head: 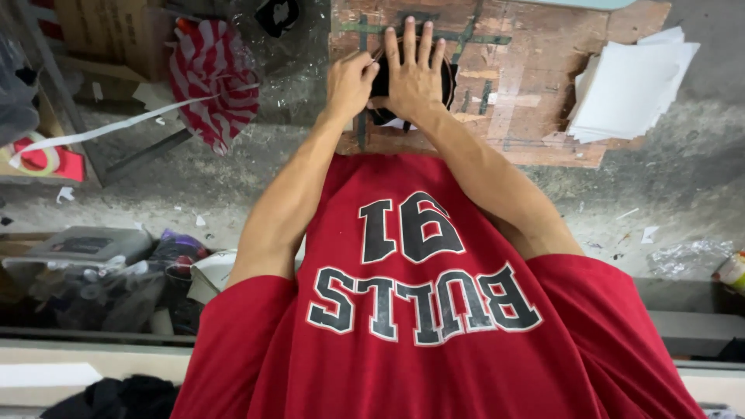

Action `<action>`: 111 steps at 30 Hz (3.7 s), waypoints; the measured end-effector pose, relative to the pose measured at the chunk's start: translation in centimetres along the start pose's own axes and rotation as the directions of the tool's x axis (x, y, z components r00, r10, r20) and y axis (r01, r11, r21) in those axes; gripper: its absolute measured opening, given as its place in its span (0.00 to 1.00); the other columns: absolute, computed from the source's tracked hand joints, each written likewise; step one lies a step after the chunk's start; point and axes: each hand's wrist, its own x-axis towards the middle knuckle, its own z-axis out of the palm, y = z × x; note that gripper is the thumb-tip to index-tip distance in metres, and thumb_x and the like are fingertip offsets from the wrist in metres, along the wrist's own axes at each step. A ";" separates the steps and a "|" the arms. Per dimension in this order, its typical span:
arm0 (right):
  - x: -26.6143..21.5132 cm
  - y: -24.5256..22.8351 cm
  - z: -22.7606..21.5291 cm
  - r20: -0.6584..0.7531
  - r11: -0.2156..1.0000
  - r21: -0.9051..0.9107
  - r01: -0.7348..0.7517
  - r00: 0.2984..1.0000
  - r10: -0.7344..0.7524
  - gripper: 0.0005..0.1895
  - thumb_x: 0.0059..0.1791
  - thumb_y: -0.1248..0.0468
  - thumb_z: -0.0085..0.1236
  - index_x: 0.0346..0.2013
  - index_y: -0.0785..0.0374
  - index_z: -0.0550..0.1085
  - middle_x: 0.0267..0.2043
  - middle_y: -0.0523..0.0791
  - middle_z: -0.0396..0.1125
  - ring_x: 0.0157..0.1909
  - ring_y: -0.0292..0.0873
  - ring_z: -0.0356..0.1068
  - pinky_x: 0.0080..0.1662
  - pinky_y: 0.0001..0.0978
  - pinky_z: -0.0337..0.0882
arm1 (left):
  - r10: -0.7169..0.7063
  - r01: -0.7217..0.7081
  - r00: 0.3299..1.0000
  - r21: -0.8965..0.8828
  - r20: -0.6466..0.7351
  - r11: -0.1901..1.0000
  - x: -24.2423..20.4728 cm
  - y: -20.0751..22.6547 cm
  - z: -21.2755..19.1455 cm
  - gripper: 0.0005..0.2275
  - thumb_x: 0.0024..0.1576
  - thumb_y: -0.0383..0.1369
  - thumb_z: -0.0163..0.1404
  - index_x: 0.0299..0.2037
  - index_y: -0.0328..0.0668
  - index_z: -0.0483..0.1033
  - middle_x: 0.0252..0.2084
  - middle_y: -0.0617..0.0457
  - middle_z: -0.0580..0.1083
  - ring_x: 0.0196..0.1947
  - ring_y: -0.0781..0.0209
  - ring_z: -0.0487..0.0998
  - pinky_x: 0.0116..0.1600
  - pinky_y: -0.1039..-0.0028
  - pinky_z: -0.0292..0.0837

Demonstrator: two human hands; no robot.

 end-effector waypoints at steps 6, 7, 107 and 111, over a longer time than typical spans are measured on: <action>0.1 0.2 1.0 -0.088 0.999 -0.017 0.029 0.996 -0.030 0.60 0.42 0.31 0.54 0.71 0.60 0.37 0.71 0.58 0.25 0.70 0.67 0.25 0.66 0.64 0.36 | 0.037 -0.016 0.987 0.135 -0.155 0.991 -1.5 -0.1 0.8 0.07 0.56 0.31 0.47 0.37 0.33 0.68 0.35 0.44 0.71 0.34 0.45 0.71 0.36 0.60 0.67; 0.4 0.6 0.8 -0.126 0.999 -0.031 0.027 0.992 -0.031 0.59 0.43 0.30 0.53 0.71 0.61 0.37 0.71 0.58 0.26 0.70 0.67 0.26 0.66 0.64 0.36 | 0.003 0.034 0.991 0.281 -0.130 0.959 -0.6 -0.5 1.4 0.14 0.55 0.33 0.51 0.44 0.28 0.68 0.40 0.38 0.71 0.40 0.40 0.72 0.41 0.56 0.71; -0.7 1.1 0.0 0.008 0.993 -0.085 0.088 0.996 -0.088 0.62 0.42 0.31 0.55 0.71 0.60 0.33 0.71 0.59 0.22 0.70 0.64 0.20 0.68 0.60 0.32 | -0.448 0.426 0.885 0.167 0.128 0.889 -5.3 2.4 2.4 0.15 0.60 0.38 0.42 0.35 0.31 0.75 0.33 0.33 0.75 0.33 0.30 0.75 0.36 0.49 0.71; 0.0 1.0 0.8 -0.022 0.987 -0.121 0.103 0.994 -0.106 0.55 0.45 0.45 0.59 0.70 0.65 0.34 0.70 0.63 0.26 0.68 0.69 0.24 0.66 0.65 0.35 | -0.397 0.379 0.914 0.168 0.087 0.910 -5.0 0.8 5.3 0.10 0.56 0.33 0.43 0.33 0.35 0.74 0.33 0.36 0.75 0.37 0.36 0.74 0.42 0.51 0.68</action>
